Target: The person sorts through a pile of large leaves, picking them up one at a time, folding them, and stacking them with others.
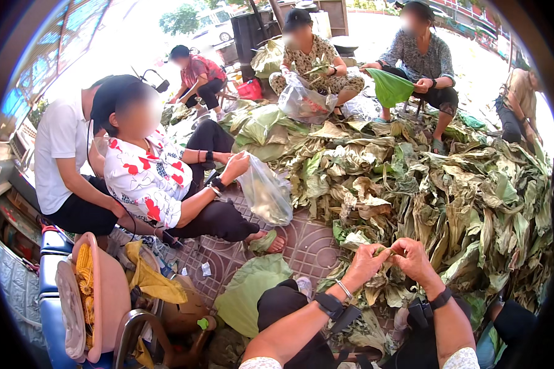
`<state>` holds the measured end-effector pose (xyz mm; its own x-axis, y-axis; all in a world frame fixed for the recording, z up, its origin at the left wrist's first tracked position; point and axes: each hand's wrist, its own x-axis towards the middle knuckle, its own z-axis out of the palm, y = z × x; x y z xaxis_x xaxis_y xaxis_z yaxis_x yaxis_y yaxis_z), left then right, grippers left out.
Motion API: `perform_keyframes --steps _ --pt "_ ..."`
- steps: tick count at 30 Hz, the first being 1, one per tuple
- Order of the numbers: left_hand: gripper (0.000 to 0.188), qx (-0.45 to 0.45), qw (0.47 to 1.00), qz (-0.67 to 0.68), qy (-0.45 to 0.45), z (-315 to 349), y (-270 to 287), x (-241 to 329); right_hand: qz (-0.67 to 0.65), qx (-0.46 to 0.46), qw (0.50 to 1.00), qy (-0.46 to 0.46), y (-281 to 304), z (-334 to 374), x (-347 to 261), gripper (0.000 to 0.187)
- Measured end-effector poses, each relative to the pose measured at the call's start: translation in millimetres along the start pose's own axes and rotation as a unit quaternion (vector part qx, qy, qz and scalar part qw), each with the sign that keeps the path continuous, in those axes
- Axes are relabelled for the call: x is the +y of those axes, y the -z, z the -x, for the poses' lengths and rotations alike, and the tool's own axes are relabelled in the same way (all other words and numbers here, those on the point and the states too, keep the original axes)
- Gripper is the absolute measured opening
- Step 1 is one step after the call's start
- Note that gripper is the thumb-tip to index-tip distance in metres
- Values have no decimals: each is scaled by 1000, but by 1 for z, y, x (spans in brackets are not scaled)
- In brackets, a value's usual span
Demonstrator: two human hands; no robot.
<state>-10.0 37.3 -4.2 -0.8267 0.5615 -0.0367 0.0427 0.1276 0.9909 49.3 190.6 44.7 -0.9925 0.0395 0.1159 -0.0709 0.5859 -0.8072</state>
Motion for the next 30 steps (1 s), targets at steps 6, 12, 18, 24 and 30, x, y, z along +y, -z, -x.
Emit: perform_keyframes --steps 6,12,18,24,30 --pt "18 -2 1000 20 12 -1 0 -2 -27 45 999 -7 -4 -1 8 6" --pt "16 -36 999 -16 -1 -1 1 -3 5 52 999 16 -5 1 1 4" --pt "21 -20 999 -37 -19 0 -4 -8 9 38 999 20 -7 1 -2 6" --pt "15 -44 998 20 46 0 -3 -5 33 15 997 62 -5 -1 0 17" --pt "16 -59 982 159 78 -1 5 1 -29 5 999 18 3 0 5 20"
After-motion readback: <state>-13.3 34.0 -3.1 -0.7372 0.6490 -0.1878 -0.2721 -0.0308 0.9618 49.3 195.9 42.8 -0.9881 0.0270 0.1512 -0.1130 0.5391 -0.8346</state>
